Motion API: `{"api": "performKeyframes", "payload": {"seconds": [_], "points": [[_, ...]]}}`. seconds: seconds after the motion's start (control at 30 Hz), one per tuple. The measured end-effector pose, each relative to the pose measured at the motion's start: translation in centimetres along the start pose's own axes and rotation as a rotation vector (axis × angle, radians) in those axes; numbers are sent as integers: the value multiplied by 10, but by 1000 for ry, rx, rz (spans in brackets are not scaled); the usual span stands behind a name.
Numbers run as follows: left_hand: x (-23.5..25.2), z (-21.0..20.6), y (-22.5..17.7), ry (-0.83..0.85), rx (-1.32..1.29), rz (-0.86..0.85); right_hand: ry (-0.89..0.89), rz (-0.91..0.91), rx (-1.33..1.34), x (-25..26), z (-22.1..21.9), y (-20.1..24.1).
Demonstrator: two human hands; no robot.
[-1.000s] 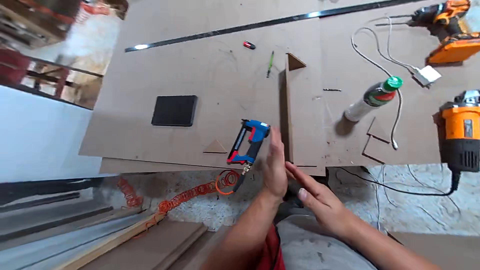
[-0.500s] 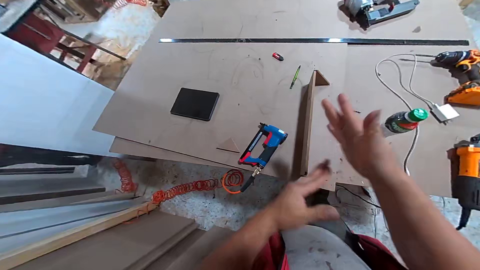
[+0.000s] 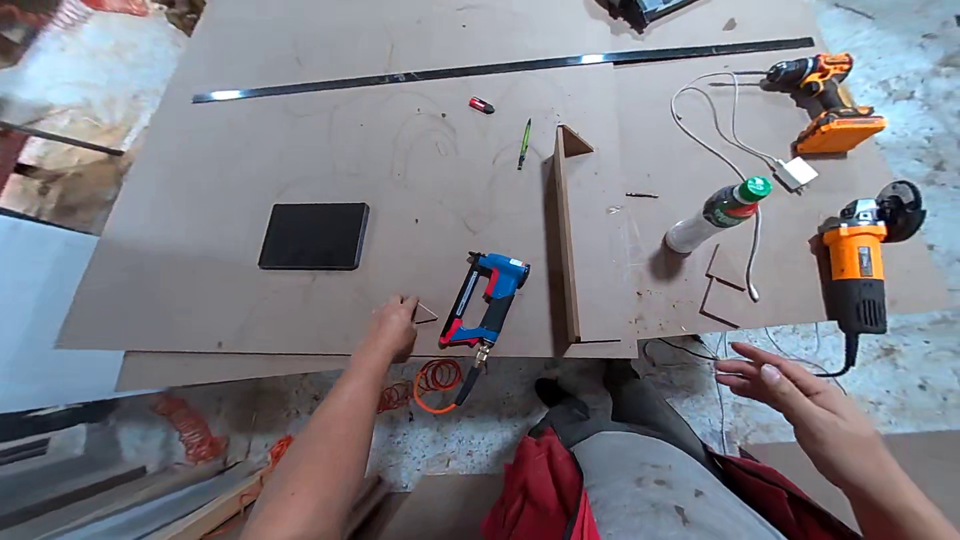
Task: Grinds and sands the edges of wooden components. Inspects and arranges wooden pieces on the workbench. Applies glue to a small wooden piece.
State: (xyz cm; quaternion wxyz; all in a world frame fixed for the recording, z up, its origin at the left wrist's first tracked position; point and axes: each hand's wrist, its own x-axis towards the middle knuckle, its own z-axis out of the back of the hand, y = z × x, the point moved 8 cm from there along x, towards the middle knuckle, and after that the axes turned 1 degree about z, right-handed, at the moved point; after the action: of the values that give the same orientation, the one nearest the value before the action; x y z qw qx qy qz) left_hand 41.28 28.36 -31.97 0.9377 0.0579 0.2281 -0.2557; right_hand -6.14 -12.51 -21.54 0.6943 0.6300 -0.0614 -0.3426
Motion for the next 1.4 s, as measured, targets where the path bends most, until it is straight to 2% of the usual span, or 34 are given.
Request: {"api": "performKeyframes", "payload": {"seconds": [0.1,0.17,0.2,0.27,0.37,0.47,0.57,0.67,0.73,0.83,0.9,1.0,1.1,1.2,1.3,1.4], "points": [[-30,33,4,-178,-284,181,-15,15,-67,1,-5,2],[-66,58,-13,-334,-558,254,8,53,-152,8,-17,6],[-84,62,-31,-357,-682,245,32,64,-223,11,-24,6],[-115,56,-83,-299,-929,135,91,116,-349,16,-43,8],[-150,35,-166,-165,-1195,-120,277,203,-405,26,-89,13],[-168,26,-239,-59,-1225,-351,477,258,-376,26,-124,25],[-173,31,-300,22,-1127,-557,506,367,-294,27,-124,40],[-160,44,-337,45,-1015,-624,327,395,-239,35,-88,47],[-137,54,-348,34,-1026,-554,135,328,-154,41,-45,46],[-83,63,-378,7,-955,-432,-129,186,127,40,30,36],[-44,65,-421,8,-847,-427,-267,103,329,32,75,27],[10,61,-489,-12,-795,-401,-401,2,464,15,128,11],[58,46,-534,-52,-803,-358,-465,-7,514,10,162,3],[79,33,-551,-5,-878,-351,-415,18,572,17,183,0],[62,37,-549,141,-829,-282,-337,20,565,37,202,-1],[5,51,-518,263,-897,-211,-278,53,509,68,218,6]]}}
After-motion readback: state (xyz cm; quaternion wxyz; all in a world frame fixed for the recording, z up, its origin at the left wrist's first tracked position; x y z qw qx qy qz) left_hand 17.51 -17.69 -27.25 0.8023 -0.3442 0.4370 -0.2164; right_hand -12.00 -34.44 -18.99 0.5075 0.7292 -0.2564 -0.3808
